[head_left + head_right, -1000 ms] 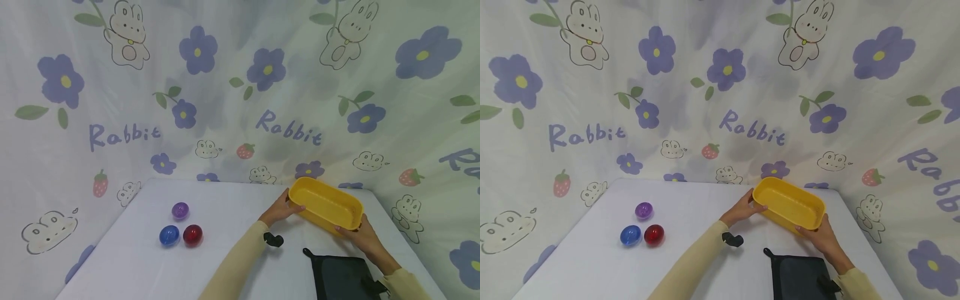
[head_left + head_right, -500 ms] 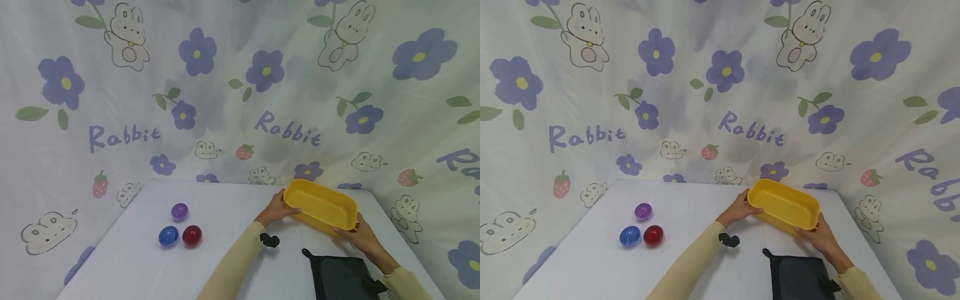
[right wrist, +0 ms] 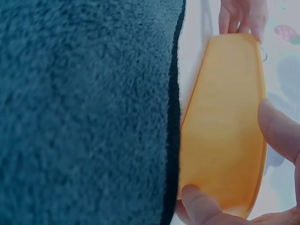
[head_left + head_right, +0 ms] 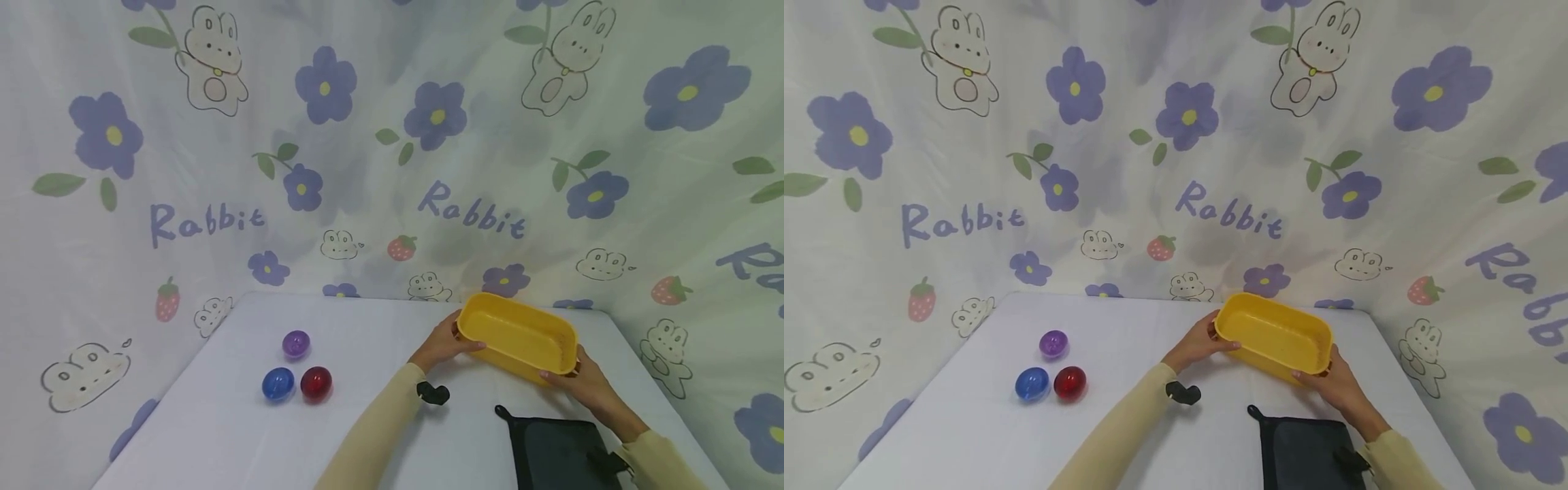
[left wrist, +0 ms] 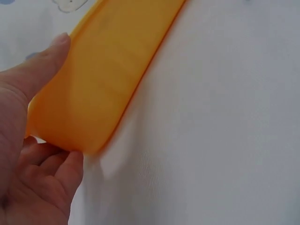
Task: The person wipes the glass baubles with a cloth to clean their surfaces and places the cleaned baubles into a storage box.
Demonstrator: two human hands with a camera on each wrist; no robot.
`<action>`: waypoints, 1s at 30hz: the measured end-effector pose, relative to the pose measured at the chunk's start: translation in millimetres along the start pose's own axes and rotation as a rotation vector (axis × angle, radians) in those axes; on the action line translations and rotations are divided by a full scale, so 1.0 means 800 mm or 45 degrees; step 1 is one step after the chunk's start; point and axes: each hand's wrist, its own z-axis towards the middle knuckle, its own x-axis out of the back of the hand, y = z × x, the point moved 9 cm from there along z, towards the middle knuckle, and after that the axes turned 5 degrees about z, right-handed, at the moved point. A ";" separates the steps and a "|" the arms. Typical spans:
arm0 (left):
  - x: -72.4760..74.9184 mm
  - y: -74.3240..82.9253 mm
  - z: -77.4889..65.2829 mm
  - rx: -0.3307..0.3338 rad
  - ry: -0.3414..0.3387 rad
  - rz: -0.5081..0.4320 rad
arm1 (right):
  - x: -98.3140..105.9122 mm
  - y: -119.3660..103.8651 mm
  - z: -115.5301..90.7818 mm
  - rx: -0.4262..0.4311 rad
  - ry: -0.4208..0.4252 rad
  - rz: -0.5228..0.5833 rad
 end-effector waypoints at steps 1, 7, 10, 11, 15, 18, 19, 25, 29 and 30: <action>0.001 -0.001 -0.002 0.003 0.004 0.000 | -0.001 -0.001 0.000 0.007 -0.003 -0.003; 0.011 -0.001 -0.011 -0.024 0.033 0.018 | -0.009 -0.007 0.006 0.016 -0.015 0.001; 0.017 -0.001 -0.017 -0.033 0.063 0.033 | -0.013 -0.010 0.008 0.035 -0.020 0.007; 0.019 -0.001 -0.020 -0.034 0.073 0.035 | -0.014 -0.012 0.008 0.046 -0.022 0.009; 0.024 -0.002 -0.029 -0.031 0.090 0.032 | -0.019 -0.018 0.008 0.079 -0.037 0.016; 0.028 -0.003 -0.037 -0.024 0.097 0.030 | -0.024 -0.022 0.007 0.080 -0.051 0.023; 0.029 -0.003 -0.040 -0.022 0.101 0.024 | -0.026 -0.024 0.006 0.081 -0.057 0.025; 0.042 -0.007 -0.057 -0.027 0.132 -0.014 | -0.041 -0.033 0.007 0.087 -0.105 0.036; 0.050 -0.009 -0.064 -0.031 0.140 -0.003 | -0.049 -0.039 0.010 0.114 -0.129 0.038; 0.053 -0.010 -0.067 -0.027 0.146 -0.001 | -0.051 -0.041 0.011 0.124 -0.138 0.042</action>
